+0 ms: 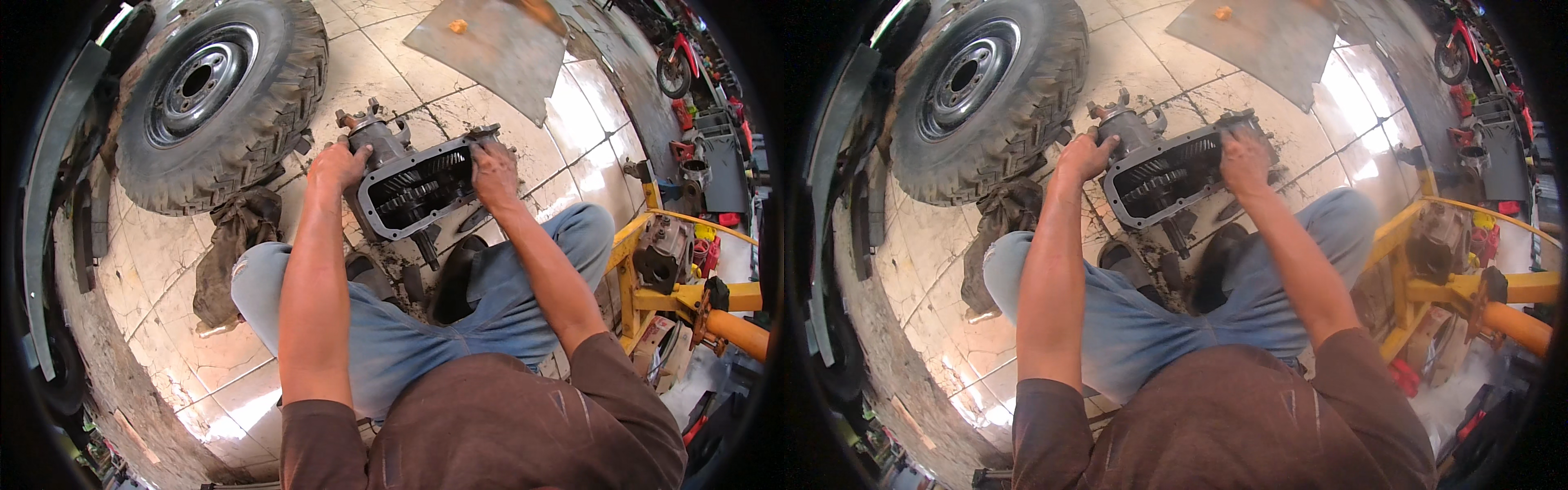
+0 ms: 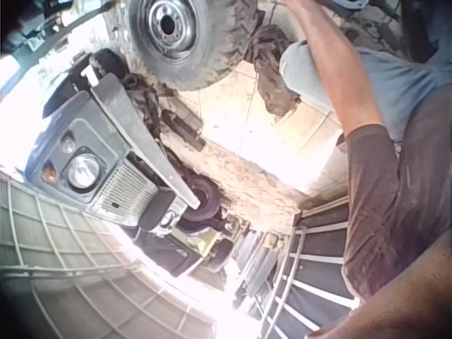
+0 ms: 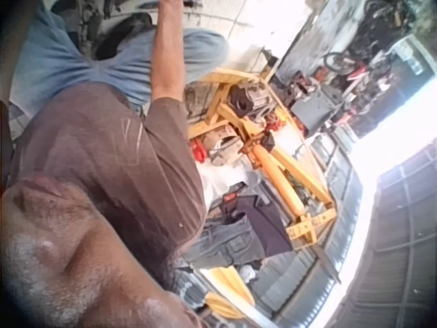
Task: The person sits on the floor and works on a disassembled mechanical housing, likely a differential or gearbox. They repeatedly rotate the internal gears by hand and wipe the interior surfaces with a cloth.
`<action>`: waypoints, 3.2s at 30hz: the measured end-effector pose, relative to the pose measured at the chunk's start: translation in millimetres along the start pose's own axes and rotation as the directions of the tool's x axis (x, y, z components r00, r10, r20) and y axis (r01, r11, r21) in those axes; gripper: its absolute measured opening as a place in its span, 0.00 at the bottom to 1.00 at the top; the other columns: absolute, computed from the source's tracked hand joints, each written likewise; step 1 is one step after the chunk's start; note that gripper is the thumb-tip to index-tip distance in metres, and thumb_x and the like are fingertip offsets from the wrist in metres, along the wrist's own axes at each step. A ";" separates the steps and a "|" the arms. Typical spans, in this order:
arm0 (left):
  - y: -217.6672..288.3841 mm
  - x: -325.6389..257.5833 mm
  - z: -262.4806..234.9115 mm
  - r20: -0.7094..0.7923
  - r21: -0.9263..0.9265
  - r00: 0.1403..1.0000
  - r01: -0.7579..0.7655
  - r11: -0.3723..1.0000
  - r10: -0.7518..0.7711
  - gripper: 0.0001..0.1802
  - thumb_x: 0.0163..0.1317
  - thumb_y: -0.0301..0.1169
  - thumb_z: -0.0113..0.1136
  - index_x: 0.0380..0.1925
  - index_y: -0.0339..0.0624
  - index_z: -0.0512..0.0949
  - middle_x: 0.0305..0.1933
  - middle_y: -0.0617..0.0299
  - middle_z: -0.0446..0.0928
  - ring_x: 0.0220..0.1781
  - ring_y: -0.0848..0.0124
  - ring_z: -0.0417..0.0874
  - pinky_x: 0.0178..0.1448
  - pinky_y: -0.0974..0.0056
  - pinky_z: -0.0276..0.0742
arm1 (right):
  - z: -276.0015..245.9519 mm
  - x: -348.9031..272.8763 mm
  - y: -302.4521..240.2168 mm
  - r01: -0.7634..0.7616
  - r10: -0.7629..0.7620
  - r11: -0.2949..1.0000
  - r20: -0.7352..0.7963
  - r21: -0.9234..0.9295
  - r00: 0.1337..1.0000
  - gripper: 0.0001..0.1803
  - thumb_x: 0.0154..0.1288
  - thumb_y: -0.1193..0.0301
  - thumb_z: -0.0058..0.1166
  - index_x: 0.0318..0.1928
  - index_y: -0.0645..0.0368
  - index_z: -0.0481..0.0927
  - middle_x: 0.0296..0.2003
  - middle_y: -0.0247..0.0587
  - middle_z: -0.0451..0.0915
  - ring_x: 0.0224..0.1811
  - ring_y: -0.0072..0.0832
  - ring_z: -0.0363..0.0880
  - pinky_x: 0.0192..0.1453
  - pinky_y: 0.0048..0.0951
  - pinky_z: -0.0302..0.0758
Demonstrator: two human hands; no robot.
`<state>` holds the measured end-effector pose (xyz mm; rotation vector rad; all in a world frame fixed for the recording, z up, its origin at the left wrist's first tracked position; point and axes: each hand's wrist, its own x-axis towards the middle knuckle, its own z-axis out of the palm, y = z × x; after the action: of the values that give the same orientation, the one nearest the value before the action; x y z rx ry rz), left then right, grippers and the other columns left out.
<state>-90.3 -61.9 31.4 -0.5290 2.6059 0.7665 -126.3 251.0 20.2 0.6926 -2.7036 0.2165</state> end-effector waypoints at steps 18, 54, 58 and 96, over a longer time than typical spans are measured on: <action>-3.6 -1.6 3.9 -0.040 -0.001 0.999 -0.017 1.000 0.017 0.40 0.70 0.59 0.53 0.66 0.33 0.74 0.59 0.36 0.81 0.65 0.46 0.80 0.70 0.50 0.73 | -7.6 12.5 -8.1 0.117 -0.163 0.948 0.135 0.297 0.977 0.18 0.62 0.80 0.56 0.52 0.58 0.86 0.53 0.49 0.83 0.57 0.47 0.82 0.63 0.42 0.78; 0.5 -0.3 2.1 -0.001 0.024 1.000 -0.014 1.000 0.014 0.40 0.71 0.59 0.51 0.68 0.36 0.71 0.64 0.35 0.77 0.68 0.44 0.78 0.72 0.48 0.71 | 12.1 -2.7 -11.0 -0.029 0.027 0.994 0.021 0.103 0.999 0.23 0.63 0.78 0.49 0.58 0.54 0.83 0.59 0.44 0.82 0.62 0.44 0.80 0.70 0.43 0.72; 2.6 -1.7 0.2 0.001 0.027 0.999 -0.038 0.999 0.038 0.40 0.71 0.59 0.50 0.67 0.33 0.72 0.62 0.30 0.77 0.68 0.41 0.77 0.71 0.47 0.70 | 17.1 -4.1 -18.6 0.005 -0.014 0.986 0.050 0.168 0.999 0.23 0.66 0.76 0.46 0.60 0.55 0.81 0.61 0.46 0.82 0.67 0.44 0.77 0.74 0.46 0.68; -4.1 3.4 2.8 0.009 0.029 0.999 -0.051 0.998 0.051 0.39 0.72 0.58 0.49 0.66 0.32 0.71 0.62 0.32 0.77 0.67 0.41 0.78 0.70 0.47 0.71 | 5.8 4.0 -30.7 -0.043 0.028 0.993 0.137 0.109 0.990 0.22 0.63 0.76 0.49 0.59 0.58 0.81 0.52 0.52 0.86 0.59 0.46 0.83 0.67 0.47 0.75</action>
<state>-90.7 -64.4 26.0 -0.4514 2.6283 0.7437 -116.2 221.2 18.1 0.7148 -2.8525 0.3442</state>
